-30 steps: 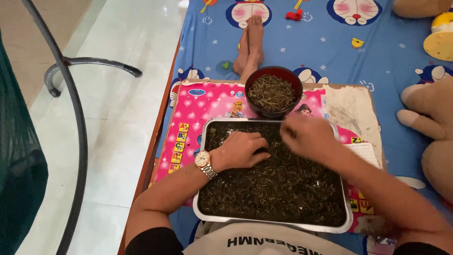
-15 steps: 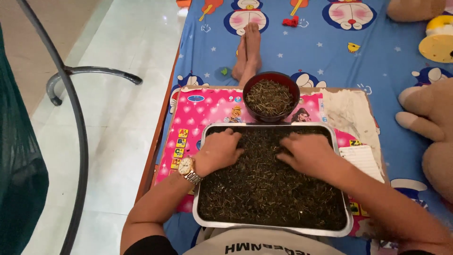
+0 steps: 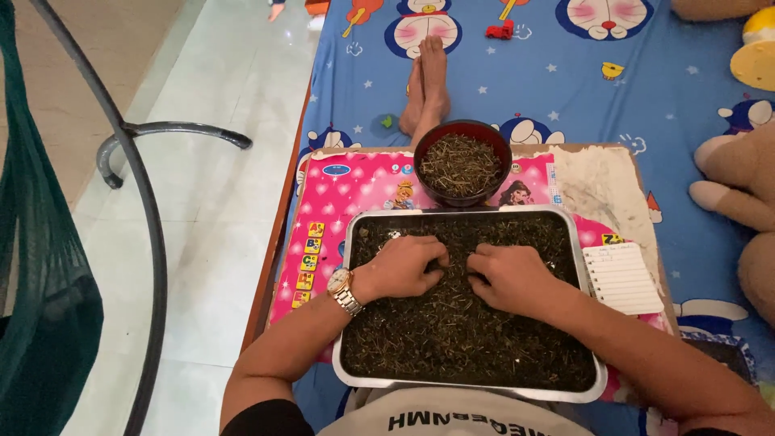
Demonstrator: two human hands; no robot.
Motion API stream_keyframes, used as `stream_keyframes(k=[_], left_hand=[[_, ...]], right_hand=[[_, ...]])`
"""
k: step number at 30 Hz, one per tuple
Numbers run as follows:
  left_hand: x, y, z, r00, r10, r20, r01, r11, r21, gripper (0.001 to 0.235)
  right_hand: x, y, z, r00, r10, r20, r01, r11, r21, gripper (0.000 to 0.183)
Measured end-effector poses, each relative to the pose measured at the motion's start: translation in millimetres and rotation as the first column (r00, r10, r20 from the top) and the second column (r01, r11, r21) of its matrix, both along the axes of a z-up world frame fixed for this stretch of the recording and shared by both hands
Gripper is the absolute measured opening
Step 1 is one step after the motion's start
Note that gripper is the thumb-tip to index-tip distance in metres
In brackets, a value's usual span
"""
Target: Sorting dried tea leaves by hand to remove stems and impurities, transferring the removed parts from a tray to a bowl.
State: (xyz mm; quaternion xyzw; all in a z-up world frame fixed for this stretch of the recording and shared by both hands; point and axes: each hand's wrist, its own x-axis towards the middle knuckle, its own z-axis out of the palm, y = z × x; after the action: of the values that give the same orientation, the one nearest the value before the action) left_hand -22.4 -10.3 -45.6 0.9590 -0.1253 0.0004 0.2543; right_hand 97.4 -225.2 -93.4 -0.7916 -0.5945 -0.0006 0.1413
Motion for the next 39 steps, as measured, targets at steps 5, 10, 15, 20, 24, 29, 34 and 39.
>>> stream_keyframes(k=[5, 10, 15, 20, 24, 29, 34, 39], left_hand=[[-1.8, 3.2, -6.9, 0.999, 0.014, 0.047, -0.014, 1.000, -0.005, 0.011], [-1.7, 2.2, -7.4, 0.996, -0.013, 0.094, 0.011, 1.000, 0.023, 0.014], [1.1, 8.4, -26.7, 0.975, -0.005, 0.223, 0.008, 1.000, -0.014, 0.013], [-0.9, 8.4, -27.2, 0.943, 0.012, 0.331, -0.006, 1.000, -0.018, 0.014], [0.9, 9.6, -21.8, 0.915, -0.001, 0.403, 0.020, 0.999, -0.042, 0.022], [-0.7, 9.8, -19.1, 0.887, -0.012, 0.462, 0.053, 0.996, -0.075, 0.024], [-3.5, 8.8, -19.7, 0.880, -0.012, 0.474, 0.074, 0.991, -0.112, 0.026], [-1.1, 8.5, -18.6, 0.844, 0.008, 0.536, 0.085, 0.985, -0.149, 0.027]], right_hand=[[0.5, -0.6, 7.0, 1.000, 0.019, -0.002, -0.019, 0.997, 0.072, 0.008], [3.0, -1.8, 11.5, 0.996, 0.086, -0.027, -0.079, 0.978, 0.195, 0.004], [-1.0, -0.2, 17.4, 0.992, 0.126, -0.013, -0.119, 0.964, 0.238, 0.004], [-2.6, -2.0, 14.0, 0.996, 0.085, 0.020, -0.087, 0.959, 0.268, 0.010], [4.2, -3.9, 1.4, 0.999, 0.014, 0.040, -0.024, 0.963, 0.267, 0.008], [1.3, -7.1, 22.3, 0.996, -0.012, 0.092, -0.011, 0.969, 0.247, 0.006], [-6.1, -7.9, 21.6, 0.993, 0.019, 0.119, -0.041, 0.982, 0.185, 0.010], [21.4, -6.8, 50.8, 0.975, -0.023, 0.223, -0.009, 0.990, 0.139, 0.013]])
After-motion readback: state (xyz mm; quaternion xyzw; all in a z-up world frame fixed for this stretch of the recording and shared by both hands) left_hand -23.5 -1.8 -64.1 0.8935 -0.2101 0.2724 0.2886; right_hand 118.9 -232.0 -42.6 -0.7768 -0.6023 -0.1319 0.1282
